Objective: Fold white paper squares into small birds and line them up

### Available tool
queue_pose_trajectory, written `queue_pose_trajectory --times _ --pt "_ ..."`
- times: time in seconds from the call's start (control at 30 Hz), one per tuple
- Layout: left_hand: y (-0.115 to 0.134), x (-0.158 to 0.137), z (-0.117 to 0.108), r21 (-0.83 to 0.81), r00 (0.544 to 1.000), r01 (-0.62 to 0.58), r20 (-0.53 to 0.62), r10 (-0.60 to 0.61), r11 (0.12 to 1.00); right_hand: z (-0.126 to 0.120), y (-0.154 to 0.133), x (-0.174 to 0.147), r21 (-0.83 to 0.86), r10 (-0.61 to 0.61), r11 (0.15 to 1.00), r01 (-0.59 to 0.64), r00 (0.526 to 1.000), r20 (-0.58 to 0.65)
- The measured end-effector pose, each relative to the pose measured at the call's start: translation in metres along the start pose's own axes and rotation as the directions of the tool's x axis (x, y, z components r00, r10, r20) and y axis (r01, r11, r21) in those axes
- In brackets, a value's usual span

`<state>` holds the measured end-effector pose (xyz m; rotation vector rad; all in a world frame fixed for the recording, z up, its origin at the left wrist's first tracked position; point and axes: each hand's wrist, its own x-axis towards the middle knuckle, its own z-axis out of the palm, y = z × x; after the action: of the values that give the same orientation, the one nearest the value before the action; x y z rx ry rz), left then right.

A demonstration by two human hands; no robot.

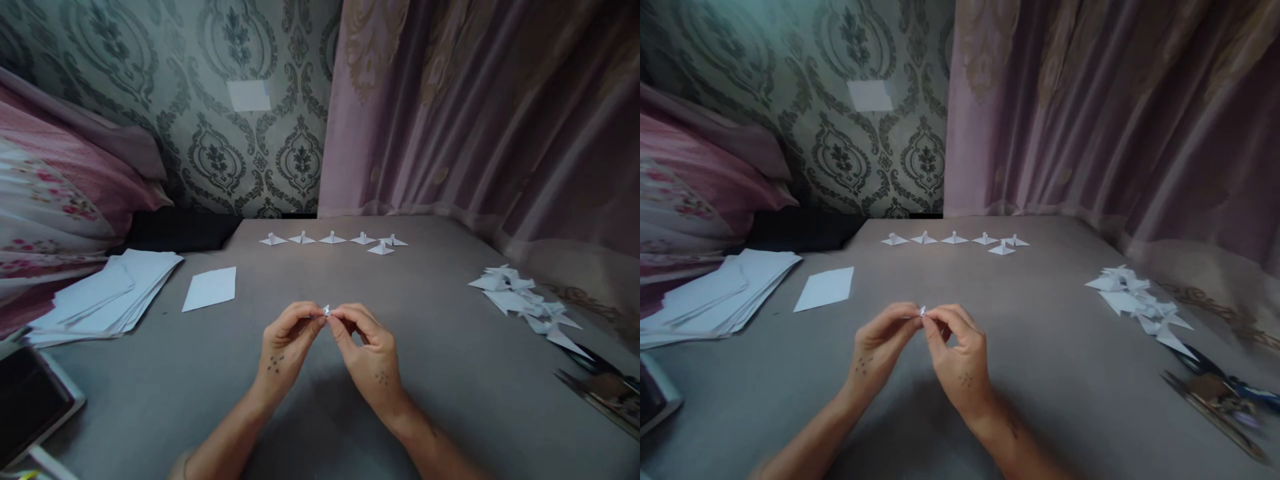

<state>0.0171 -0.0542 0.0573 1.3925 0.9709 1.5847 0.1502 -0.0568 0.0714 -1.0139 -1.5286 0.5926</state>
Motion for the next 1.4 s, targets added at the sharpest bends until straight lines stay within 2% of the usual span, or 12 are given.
queue_pose_trajectory --times 0.13,0.27,0.37,0.47,0.57,0.63,0.8,1.0,1.1,1.2,1.3,1.4 --pt "0.000 0.000 0.000 0.015 0.999 0.050 0.004 -0.050 0.999 0.000 0.000 0.000 0.011 -0.005 1.000 0.005 1.000 0.007" --pt "0.002 0.001 0.001 -0.002 0.985 0.155 0.070 -0.155 0.988 -0.001 -0.001 0.001 0.027 0.000 1.000 -0.002 0.998 0.060" --pt "0.001 0.001 0.003 -0.112 0.966 0.252 0.079 -0.245 0.961 -0.005 0.000 0.004 0.045 0.025 0.999 -0.028 0.998 0.055" --pt "-0.001 0.003 0.003 -0.251 0.945 0.316 -0.007 -0.328 0.915 -0.007 0.003 0.006 0.032 0.074 0.997 -0.075 0.997 0.031" --pt "-0.001 0.006 0.001 -0.352 0.923 0.346 -0.039 -0.383 0.870 -0.004 0.004 0.005 -0.001 0.091 0.996 -0.092 0.987 0.133" --pt "-0.001 0.007 0.001 -0.379 0.918 0.354 -0.033 -0.395 0.855 0.000 0.004 0.003 -0.013 0.098 0.995 -0.097 0.980 0.175" --pt "-0.001 0.007 0.002 -0.400 0.921 0.333 -0.057 -0.385 0.854 0.003 0.006 0.001 -0.008 0.115 0.993 -0.115 0.982 0.149" --pt "-0.003 0.005 0.002 -0.276 0.926 0.332 -0.090 -0.368 0.902 0.001 0.011 0.003 -0.030 0.151 0.989 -0.148 0.979 0.136" --pt "-0.004 0.004 0.003 -0.215 0.930 0.318 -0.121 -0.348 0.924 0.001 0.013 0.004 -0.018 0.249 0.968 -0.249 0.955 0.161" --pt "-0.006 0.005 0.003 -0.235 0.919 0.324 -0.150 -0.364 0.916 0.001 0.016 0.004 0.044 0.357 0.925 -0.377 0.902 0.242" --pt "-0.008 0.007 0.001 -0.265 0.887 0.422 -0.080 -0.456 0.867 0.002 0.020 0.004 0.098 0.411 0.883 -0.460 0.856 0.315" --pt "-0.012 0.007 -0.003 -0.225 0.839 0.525 -0.028 -0.544 0.821 0.003 0.025 0.004 0.133 0.473 0.827 -0.546 0.805 0.358"
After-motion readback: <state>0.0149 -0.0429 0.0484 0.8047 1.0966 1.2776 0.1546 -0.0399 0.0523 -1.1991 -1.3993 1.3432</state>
